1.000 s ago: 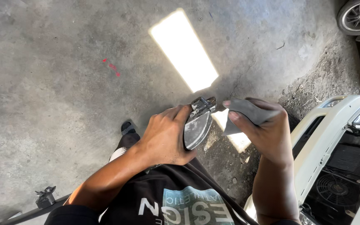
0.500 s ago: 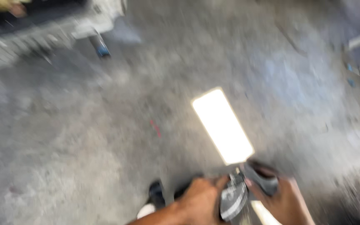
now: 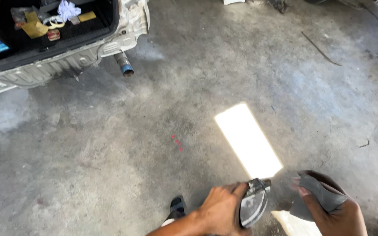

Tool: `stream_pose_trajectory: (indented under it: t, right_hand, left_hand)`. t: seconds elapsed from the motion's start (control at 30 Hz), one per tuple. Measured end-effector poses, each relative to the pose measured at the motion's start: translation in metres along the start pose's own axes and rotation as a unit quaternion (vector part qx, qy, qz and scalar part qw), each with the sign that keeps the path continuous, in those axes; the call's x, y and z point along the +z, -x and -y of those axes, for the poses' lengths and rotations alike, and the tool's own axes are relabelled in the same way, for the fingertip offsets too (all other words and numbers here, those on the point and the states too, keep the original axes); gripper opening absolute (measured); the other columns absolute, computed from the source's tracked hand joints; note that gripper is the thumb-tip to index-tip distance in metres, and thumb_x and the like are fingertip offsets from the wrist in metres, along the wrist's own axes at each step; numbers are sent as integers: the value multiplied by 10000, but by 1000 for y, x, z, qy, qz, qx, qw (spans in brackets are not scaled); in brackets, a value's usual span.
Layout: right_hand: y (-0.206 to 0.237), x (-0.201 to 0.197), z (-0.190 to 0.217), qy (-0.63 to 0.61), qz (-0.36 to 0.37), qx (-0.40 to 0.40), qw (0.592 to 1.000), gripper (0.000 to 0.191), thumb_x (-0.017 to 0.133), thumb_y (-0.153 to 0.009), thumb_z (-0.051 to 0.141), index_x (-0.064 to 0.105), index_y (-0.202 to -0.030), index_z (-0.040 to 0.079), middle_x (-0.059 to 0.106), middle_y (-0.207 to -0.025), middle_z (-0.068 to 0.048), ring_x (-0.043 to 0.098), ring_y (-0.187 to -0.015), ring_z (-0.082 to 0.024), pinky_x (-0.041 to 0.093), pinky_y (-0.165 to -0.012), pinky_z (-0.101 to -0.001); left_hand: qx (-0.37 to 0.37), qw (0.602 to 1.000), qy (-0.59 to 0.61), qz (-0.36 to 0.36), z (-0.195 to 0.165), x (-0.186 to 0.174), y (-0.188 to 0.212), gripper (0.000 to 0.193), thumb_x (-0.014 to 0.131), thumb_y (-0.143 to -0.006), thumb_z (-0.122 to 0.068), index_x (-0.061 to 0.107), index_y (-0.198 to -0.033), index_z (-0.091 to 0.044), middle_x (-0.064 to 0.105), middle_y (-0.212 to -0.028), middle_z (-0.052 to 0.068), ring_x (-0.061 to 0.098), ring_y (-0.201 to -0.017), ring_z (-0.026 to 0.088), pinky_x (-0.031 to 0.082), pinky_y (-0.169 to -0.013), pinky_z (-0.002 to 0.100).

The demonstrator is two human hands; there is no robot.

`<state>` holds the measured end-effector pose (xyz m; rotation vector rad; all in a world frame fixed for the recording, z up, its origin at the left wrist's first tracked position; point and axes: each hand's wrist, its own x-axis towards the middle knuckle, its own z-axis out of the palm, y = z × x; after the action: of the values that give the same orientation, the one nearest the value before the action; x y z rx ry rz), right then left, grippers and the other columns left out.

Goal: The person holds a metal car part and sands its surface with a sanding block. They rotate the part to reach different areas and continue sanding until the clip ends.

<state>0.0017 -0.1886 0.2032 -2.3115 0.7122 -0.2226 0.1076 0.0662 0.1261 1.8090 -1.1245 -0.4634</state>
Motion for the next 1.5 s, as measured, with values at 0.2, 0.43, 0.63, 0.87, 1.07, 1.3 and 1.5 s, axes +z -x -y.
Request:
stream_pose_trajectory:
  t: [0.2, 0.43, 0.63, 0.87, 1.07, 1.3, 1.5]
  right_hand:
    - [8, 23, -9, -60, 124, -40, 990, 315, 730, -821, 154, 794, -1094, 10, 711, -1152, -118, 737, -1081, -234, 610, -877, -377]
    - [8, 27, 9, 19, 104, 51, 993, 388, 829, -823, 244, 773, -1103, -19, 759, -1095, -129, 782, -1016, -235, 610, -859, -387]
    - [10, 20, 4, 34, 128, 68, 989, 458, 840, -807, 280, 750, -1168, 13, 829, -1037, -140, 804, -989, -223, 635, -857, -371]
    - [8, 22, -14, -53, 115, 72, 989, 413, 822, -816, 206, 759, -1160, -13, 799, -1039, -162, 807, -1003, -243, 635, -851, -381]
    - [13, 27, -10, -17, 41, 90, 995, 355, 827, -837, 221, 786, -1107, -5, 842, -975, -171, 826, -935, -255, 660, -790, -395]
    - [4, 21, 25, 134, -208, -117, 962, 231, 795, -899, 170, 774, -1060, 5, 767, -915, -169, 770, -838, -273, 593, -773, -360]
    - [22, -17, -9, -116, -125, 15, 985, 158, 793, -941, 172, 720, -953, 32, 742, -853, -76, 721, -714, -188, 587, -604, -289]
  left_hand:
    - [3, 1000, 27, 14, -9, 9, 3, 799, 802, -683, -332, 559, -1283, 137, 672, -1121, 324, 699, -1003, 465, 573, -938, 500]
    - [18, 999, 35, 19, -10, 19, 4, 843, 846, -669, -328, 544, -1295, 148, 673, -1117, 340, 680, -1044, 492, 543, -944, 525]
    - [29, 999, 34, 11, -13, 19, 2, 834, 842, -690, -317, 541, -1316, 145, 671, -1144, 342, 680, -1061, 496, 542, -950, 525]
    - [7, 999, 36, 33, -10, 21, -3, 811, 828, -703, -329, 543, -1281, 164, 667, -1109, 353, 687, -1017, 494, 551, -931, 522]
    - [35, 998, 44, 32, -17, 23, -10, 816, 814, -704, -293, 527, -1293, 193, 663, -1107, 361, 693, -1035, 488, 559, -943, 513]
    - [-14, 999, -35, 28, -28, 14, -27, 998, 857, -547, -376, 507, -1308, 166, 677, -1046, 342, 692, -909, 467, 584, -839, 478]
    - [-15, 1000, -1, 13, -13, 32, -20, 822, 872, -548, -316, 553, -1173, 113, 666, -971, 278, 686, -858, 420, 573, -769, 496]
